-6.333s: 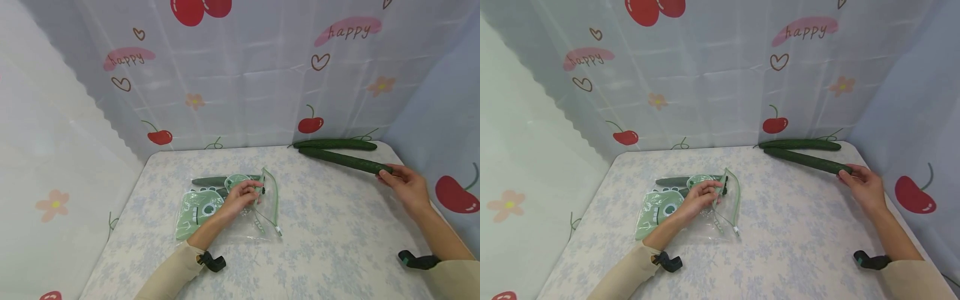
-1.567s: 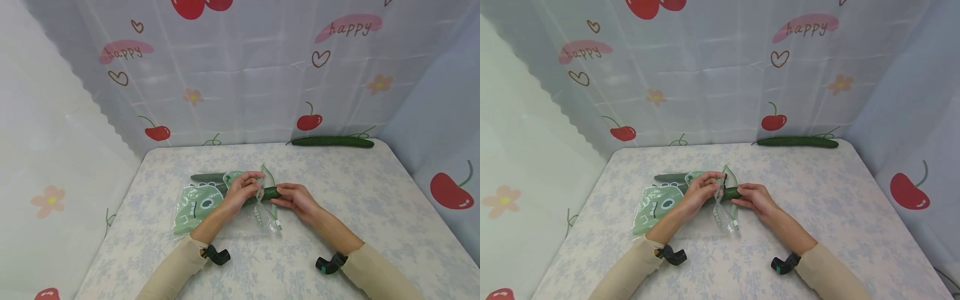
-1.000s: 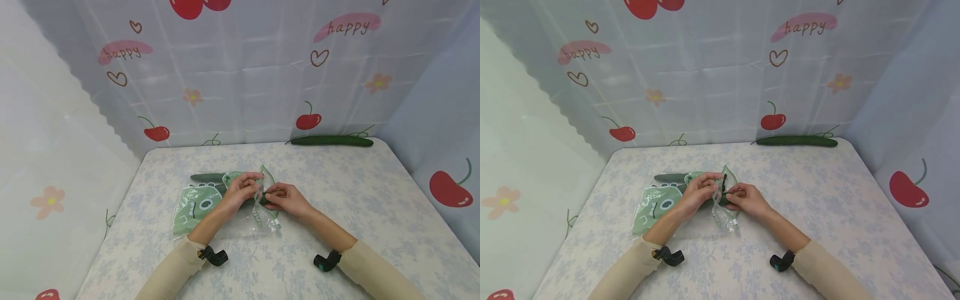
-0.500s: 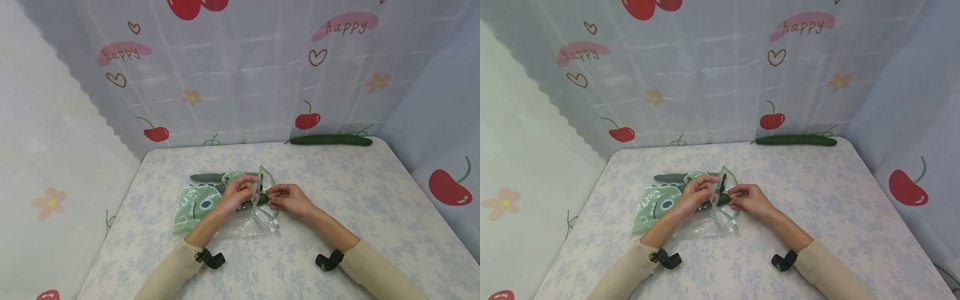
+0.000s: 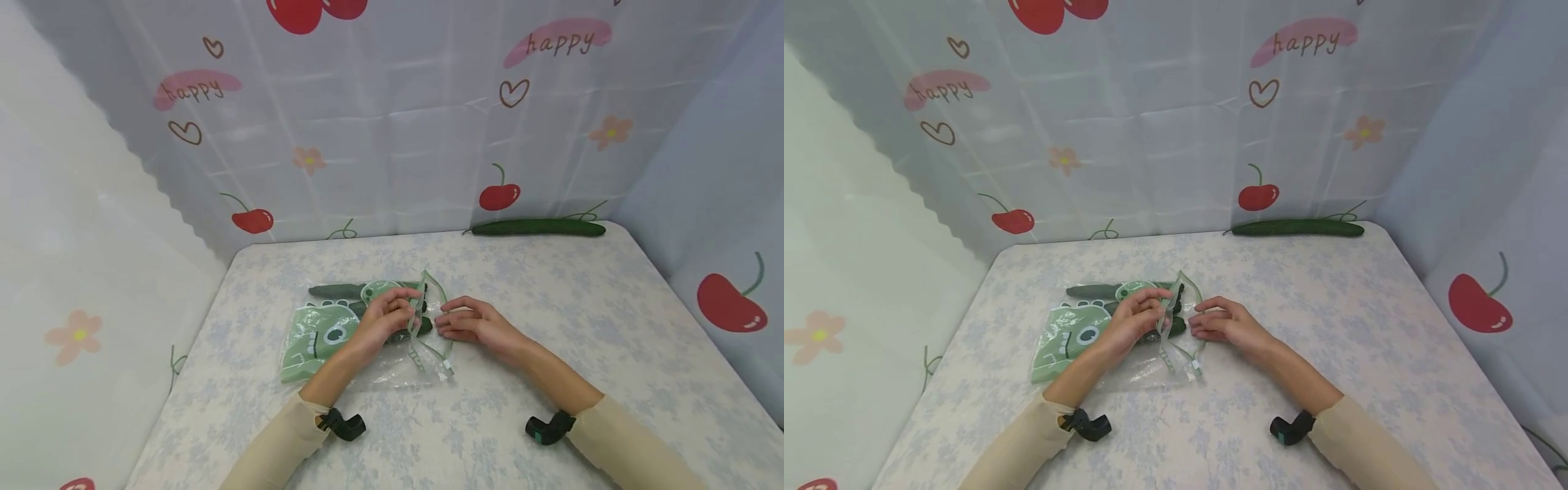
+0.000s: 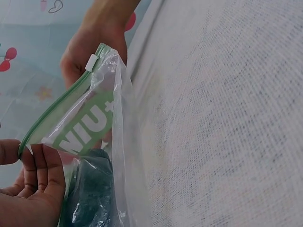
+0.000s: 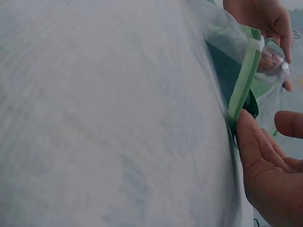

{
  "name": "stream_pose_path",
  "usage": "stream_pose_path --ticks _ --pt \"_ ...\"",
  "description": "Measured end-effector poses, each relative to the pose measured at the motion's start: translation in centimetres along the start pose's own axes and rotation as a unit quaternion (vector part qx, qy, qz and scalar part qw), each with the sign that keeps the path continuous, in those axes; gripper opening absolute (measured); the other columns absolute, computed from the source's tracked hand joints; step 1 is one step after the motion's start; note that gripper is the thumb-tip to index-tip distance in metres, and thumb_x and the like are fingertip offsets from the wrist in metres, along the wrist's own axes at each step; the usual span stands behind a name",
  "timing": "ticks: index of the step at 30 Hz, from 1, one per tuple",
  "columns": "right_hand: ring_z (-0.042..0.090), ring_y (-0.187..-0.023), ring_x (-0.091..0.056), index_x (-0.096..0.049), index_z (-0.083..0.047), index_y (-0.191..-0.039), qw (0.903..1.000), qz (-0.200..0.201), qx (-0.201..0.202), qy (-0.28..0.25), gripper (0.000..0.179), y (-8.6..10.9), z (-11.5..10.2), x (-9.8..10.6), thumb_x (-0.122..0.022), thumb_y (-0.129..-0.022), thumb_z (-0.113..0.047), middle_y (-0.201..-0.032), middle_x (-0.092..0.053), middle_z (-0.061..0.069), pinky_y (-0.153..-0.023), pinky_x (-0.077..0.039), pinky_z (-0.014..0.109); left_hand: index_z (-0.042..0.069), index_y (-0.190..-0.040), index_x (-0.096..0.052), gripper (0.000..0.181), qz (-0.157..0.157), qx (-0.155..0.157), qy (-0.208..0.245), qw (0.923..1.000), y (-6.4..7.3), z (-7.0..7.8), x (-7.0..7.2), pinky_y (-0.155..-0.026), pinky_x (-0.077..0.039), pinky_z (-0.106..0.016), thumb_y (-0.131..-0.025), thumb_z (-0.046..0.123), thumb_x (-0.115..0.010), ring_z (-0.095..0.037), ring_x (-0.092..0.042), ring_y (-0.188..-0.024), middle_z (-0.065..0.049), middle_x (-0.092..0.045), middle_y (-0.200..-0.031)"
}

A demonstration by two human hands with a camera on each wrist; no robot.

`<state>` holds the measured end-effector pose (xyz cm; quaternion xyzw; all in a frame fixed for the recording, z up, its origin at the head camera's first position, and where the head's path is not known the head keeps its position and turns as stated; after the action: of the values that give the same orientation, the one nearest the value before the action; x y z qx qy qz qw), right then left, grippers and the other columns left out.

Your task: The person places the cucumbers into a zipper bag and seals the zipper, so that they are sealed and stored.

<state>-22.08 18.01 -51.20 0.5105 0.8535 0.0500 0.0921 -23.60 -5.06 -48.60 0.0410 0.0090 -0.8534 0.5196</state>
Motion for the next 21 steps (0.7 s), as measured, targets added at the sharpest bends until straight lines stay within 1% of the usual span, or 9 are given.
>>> stream_pose_path --ticks 3,6,7,11,13,14,16,18,21 --pt "0.023 -0.123 -0.076 -0.040 0.010 -0.154 0.9996 0.021 0.009 0.016 0.049 0.3 -0.5 1.4 -0.054 -0.112 -0.012 -0.148 -0.061 0.034 -0.105 -0.061 0.033 -0.001 -0.146 -0.057 0.039 0.005 -0.001 0.003 1.0000 0.2 0.0 0.1 -0.087 -0.058 -0.026 -0.108 0.006 -0.059 -0.010 -0.072 -0.087 0.005 -0.066 -0.096" --pt "0.020 -0.118 -0.078 -0.042 0.011 -0.151 0.9972 0.049 0.018 0.053 0.046 0.7 -1.0 3.3 -0.054 -0.111 -0.009 -0.144 -0.064 0.034 -0.102 -0.062 0.033 -0.001 -0.146 -0.057 0.039 0.004 -0.001 0.010 0.9999 0.3 -0.1 0.1 -0.087 -0.058 -0.026 -0.108 0.006 -0.059 -0.010 -0.072 -0.087 0.006 -0.066 -0.095" --pt "0.019 -0.116 -0.078 -0.043 0.011 -0.150 0.9954 0.058 0.022 0.073 0.046 0.9 -1.3 4.1 -0.054 -0.111 -0.009 -0.143 -0.065 0.035 -0.101 -0.062 0.033 -0.001 -0.146 -0.057 0.038 0.004 0.000 0.012 0.9999 0.4 -0.1 0.2 -0.087 -0.059 -0.026 -0.108 0.006 -0.059 -0.010 -0.072 -0.087 0.005 -0.066 -0.095" --pt "0.016 -0.111 -0.079 -0.046 0.012 -0.147 0.9848 0.089 0.041 0.144 0.040 1.8 -1.8 7.3 -0.053 -0.113 -0.010 -0.138 -0.065 0.037 -0.096 -0.064 0.031 -0.001 -0.145 -0.057 0.038 0.004 -0.001 0.017 0.9999 0.5 -0.1 0.2 -0.087 -0.059 -0.026 -0.108 0.005 -0.059 -0.010 -0.072 -0.087 0.005 -0.066 -0.095" --pt "0.012 -0.109 -0.078 -0.048 0.011 -0.145 0.9754 0.106 0.051 0.186 0.039 2.3 -2.0 9.0 -0.053 -0.114 -0.012 -0.137 -0.065 0.037 -0.093 -0.064 0.029 -0.002 -0.145 -0.057 0.038 0.006 -0.001 0.019 0.9998 0.6 -0.1 0.3 -0.086 -0.060 -0.026 -0.107 0.004 -0.059 -0.010 -0.072 -0.087 0.005 -0.066 -0.095" --pt "0.010 -0.108 -0.077 -0.051 0.010 -0.144 0.9693 0.118 0.057 0.208 0.038 2.6 -2.0 10.0 -0.054 -0.114 -0.013 -0.136 -0.066 0.036 -0.091 -0.064 0.027 -0.002 -0.145 -0.057 0.039 0.006 -0.002 0.018 0.9998 0.6 -0.1 0.3 -0.087 -0.060 -0.027 -0.107 0.004 -0.059 -0.010 -0.072 -0.087 0.005 -0.066 -0.095" --pt "0.003 -0.103 -0.074 -0.056 0.007 -0.141 0.9511 0.151 0.066 0.261 0.037 3.0 -2.1 11.9 -0.056 -0.113 -0.017 -0.132 -0.069 0.032 -0.086 -0.063 0.023 -0.002 -0.146 -0.057 0.039 0.007 -0.002 0.017 0.9998 0.6 -0.2 0.4 -0.087 -0.060 -0.026 -0.107 0.003 -0.059 -0.010 -0.072 -0.088 0.005 -0.066 -0.095" --pt "-0.003 -0.098 -0.069 -0.062 0.002 -0.137 0.9250 0.190 0.069 0.322 0.035 3.4 -2.1 14.0 -0.058 -0.113 -0.023 -0.127 -0.072 0.026 -0.081 -0.059 0.019 -0.002 -0.146 -0.057 0.039 0.006 -0.001 0.016 0.9999 0.6 -0.2 0.4 -0.087 -0.060 -0.026 -0.107 0.002 -0.058 -0.010 -0.073 -0.088 0.005 -0.066 -0.095" --pt "-0.002 -0.093 -0.063 -0.068 -0.004 -0.130 0.8847 0.243 0.062 0.393 0.033 3.8 -2.2 17.1 -0.059 -0.112 -0.030 -0.121 -0.074 0.021 -0.077 -0.052 0.018 -0.002 -0.146 -0.056 0.040 0.003 -0.002 0.011 0.9999 0.4 -0.4 0.3 -0.087 -0.060 -0.026 -0.107 0.002 -0.058 -0.009 -0.073 -0.088 0.005 -0.065 -0.095"
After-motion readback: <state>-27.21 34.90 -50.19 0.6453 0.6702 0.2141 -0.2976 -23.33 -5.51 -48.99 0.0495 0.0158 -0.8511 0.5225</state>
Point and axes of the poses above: each hand's wrist, its own y-axis away from the middle knuckle, its own x-axis out of the back of the hand, z = x × y, the point moved 4 cm from there along -y, towards the middle knuckle
